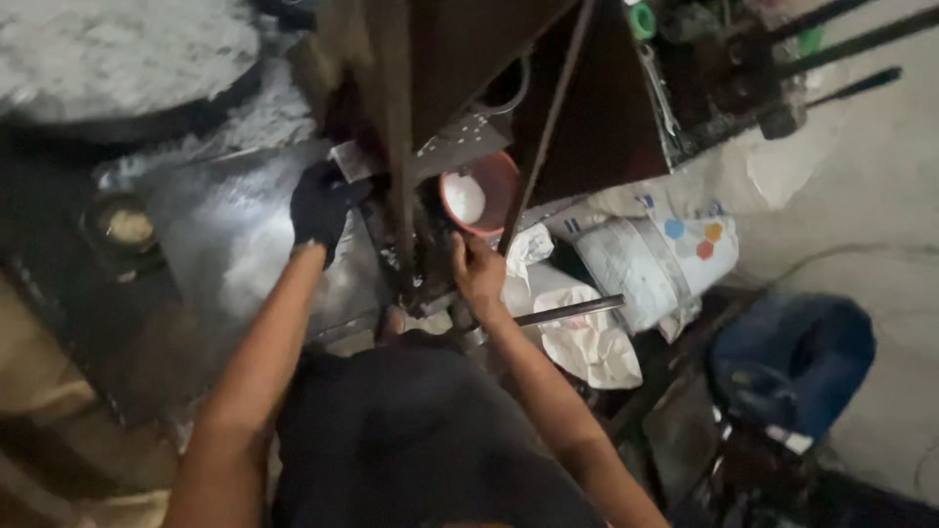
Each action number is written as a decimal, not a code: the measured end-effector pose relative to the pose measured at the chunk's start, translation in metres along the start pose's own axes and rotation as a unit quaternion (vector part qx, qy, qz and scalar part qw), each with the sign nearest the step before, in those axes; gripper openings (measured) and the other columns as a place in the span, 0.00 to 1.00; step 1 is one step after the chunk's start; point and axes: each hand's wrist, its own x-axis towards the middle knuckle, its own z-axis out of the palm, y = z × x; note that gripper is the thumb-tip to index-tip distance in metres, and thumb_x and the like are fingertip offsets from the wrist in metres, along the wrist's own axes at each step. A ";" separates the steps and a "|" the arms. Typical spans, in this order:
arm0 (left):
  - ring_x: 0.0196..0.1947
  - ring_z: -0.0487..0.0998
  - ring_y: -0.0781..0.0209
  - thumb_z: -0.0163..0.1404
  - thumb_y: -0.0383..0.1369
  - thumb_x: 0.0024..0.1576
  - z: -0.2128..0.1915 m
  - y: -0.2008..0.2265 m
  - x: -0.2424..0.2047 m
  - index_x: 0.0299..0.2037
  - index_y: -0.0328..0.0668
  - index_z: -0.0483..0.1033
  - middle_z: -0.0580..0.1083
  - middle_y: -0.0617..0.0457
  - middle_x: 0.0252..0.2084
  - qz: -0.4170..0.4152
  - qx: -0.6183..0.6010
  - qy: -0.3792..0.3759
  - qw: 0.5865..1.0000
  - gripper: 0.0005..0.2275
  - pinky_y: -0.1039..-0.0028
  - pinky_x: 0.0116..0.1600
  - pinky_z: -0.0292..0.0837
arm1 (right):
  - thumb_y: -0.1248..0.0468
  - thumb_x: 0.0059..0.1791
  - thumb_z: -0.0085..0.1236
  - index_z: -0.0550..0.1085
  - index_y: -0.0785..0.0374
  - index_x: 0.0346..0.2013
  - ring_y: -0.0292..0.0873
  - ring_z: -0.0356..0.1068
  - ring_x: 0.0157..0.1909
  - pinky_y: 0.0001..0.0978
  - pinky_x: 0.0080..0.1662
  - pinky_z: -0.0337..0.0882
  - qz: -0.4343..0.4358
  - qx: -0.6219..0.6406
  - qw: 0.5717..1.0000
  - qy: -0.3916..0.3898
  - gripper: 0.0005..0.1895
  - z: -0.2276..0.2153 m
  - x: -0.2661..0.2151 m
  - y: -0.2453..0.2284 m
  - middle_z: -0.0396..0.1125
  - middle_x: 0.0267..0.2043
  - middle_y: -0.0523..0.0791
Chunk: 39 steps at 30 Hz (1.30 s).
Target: The person operates a manual machine by repeatedly placing a metal mold into a hopper, pulling a lever to activate the machine, and then removing the mold. The person wears a black glove on their left hand and uses their right hand to pull the lever.
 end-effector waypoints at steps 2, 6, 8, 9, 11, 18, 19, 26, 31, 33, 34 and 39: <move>0.46 0.77 0.55 0.68 0.39 0.49 0.007 -0.012 0.000 0.49 0.32 0.77 0.79 0.47 0.46 -0.050 -0.002 0.010 0.999 0.23 0.69 0.53 0.74 | 0.58 0.51 0.61 0.78 0.63 0.30 0.51 0.68 0.20 0.42 0.26 0.66 0.046 -0.017 0.999 -0.005 0.12 -0.002 -0.002 -0.003 0.68 0.20 0.51; 0.44 0.80 0.57 0.60 0.33 0.54 0.017 -0.042 0.015 0.51 0.33 0.79 0.80 0.48 0.45 0.064 0.082 0.035 0.994 0.16 0.67 0.51 0.75 | 0.57 0.54 0.61 0.74 0.63 0.25 0.52 0.67 0.23 0.42 0.29 0.65 0.008 0.001 1.000 -0.017 0.16 -0.004 0.000 -0.003 0.67 0.24 0.51; 0.44 0.80 0.56 0.60 0.32 0.55 0.022 -0.054 0.017 0.51 0.33 0.78 0.80 0.47 0.45 0.054 0.042 0.022 0.997 0.16 0.66 0.51 0.75 | 0.56 0.54 0.60 0.75 0.61 0.25 0.53 0.68 0.24 0.43 0.29 0.65 0.016 -0.021 1.000 -0.016 0.16 -0.005 -0.002 -0.006 0.68 0.24 0.51; 0.45 0.80 0.56 0.59 0.32 0.55 0.026 -0.057 0.017 0.52 0.33 0.78 0.80 0.47 0.46 0.046 0.036 0.008 0.998 0.16 0.65 0.51 0.75 | 0.56 0.53 0.59 0.76 0.61 0.27 0.53 0.68 0.24 0.42 0.28 0.66 0.018 -0.014 1.000 -0.018 0.14 -0.006 0.000 -0.006 0.69 0.25 0.50; 0.45 0.80 0.55 0.59 0.32 0.56 0.029 -0.060 0.015 0.52 0.32 0.78 0.80 0.46 0.46 0.031 0.036 -0.017 0.999 0.16 0.64 0.51 0.75 | 0.55 0.53 0.60 0.75 0.60 0.24 0.54 0.69 0.27 0.45 0.30 0.67 0.005 -0.040 0.999 -0.010 0.16 -0.008 -0.001 -0.009 0.69 0.26 0.50; 0.45 0.79 0.52 0.57 0.30 0.58 -0.025 -0.058 -0.003 0.54 0.32 0.76 0.79 0.44 0.47 0.011 0.055 -0.019 0.998 0.15 0.61 0.51 0.75 | 0.50 0.54 0.57 0.76 0.58 0.27 0.52 0.73 0.31 0.43 0.34 0.72 0.016 -0.030 0.999 0.011 0.18 -0.006 -0.002 -0.015 0.72 0.29 0.47; 0.45 0.79 0.52 0.57 0.30 0.59 -0.040 -0.056 -0.014 0.54 0.32 0.76 0.79 0.44 0.47 0.008 0.060 -0.010 0.998 0.15 0.60 0.51 0.75 | 0.49 0.53 0.57 0.76 0.59 0.26 0.52 0.73 0.31 0.43 0.34 0.71 0.017 -0.033 0.999 -0.001 0.19 -0.007 0.000 -0.016 0.72 0.29 0.47; 0.45 0.79 0.49 0.55 0.28 0.61 -0.066 -0.051 -0.059 0.56 0.31 0.74 0.78 0.41 0.48 -0.030 0.116 -0.092 0.989 0.15 0.56 0.51 0.76 | 0.51 0.53 0.59 0.76 0.58 0.27 0.49 0.71 0.32 0.42 0.35 0.70 -0.104 0.049 0.993 0.011 0.16 -0.045 -0.022 -0.013 0.69 0.30 0.46; 0.46 0.79 0.47 0.53 0.27 0.63 -0.067 -0.062 -0.093 0.58 0.30 0.73 0.77 0.40 0.49 -0.079 0.161 -0.097 0.979 0.14 0.54 0.51 0.76 | 0.57 0.55 0.62 0.78 0.59 0.34 0.48 0.68 0.36 0.43 0.41 0.67 -0.313 0.122 0.937 -0.092 0.10 -0.120 -0.056 0.069 0.67 0.33 0.45; 0.46 0.78 0.46 0.53 0.27 0.63 -0.106 -0.057 -0.130 0.58 0.30 0.73 0.77 0.39 0.49 -0.068 0.208 -0.099 0.971 0.14 0.52 0.51 0.76 | 0.52 0.53 0.64 0.75 0.58 0.27 0.47 0.67 0.34 0.41 0.40 0.65 -0.374 -0.087 0.915 -0.127 0.17 -0.132 -0.066 0.108 0.66 0.30 0.44; 0.46 0.78 0.45 0.52 0.27 0.64 -0.109 -0.060 -0.132 0.59 0.30 0.73 0.77 0.39 0.49 -0.086 0.182 -0.084 0.976 0.14 0.52 0.51 0.77 | 0.50 0.53 0.63 0.75 0.59 0.29 0.47 0.67 0.36 0.40 0.42 0.65 -0.400 -0.061 0.909 -0.100 0.17 -0.131 -0.069 0.126 0.66 0.32 0.45; 0.44 0.82 0.47 0.51 0.30 0.63 -0.122 -0.099 -0.177 0.52 0.32 0.76 0.79 0.42 0.47 -0.199 -0.208 0.052 0.956 0.11 0.53 0.49 0.81 | 0.57 0.47 0.60 0.78 0.62 0.30 0.53 0.69 0.37 0.46 0.41 0.66 -0.238 -0.038 0.960 -0.142 0.10 -0.027 -0.090 0.186 0.69 0.34 0.48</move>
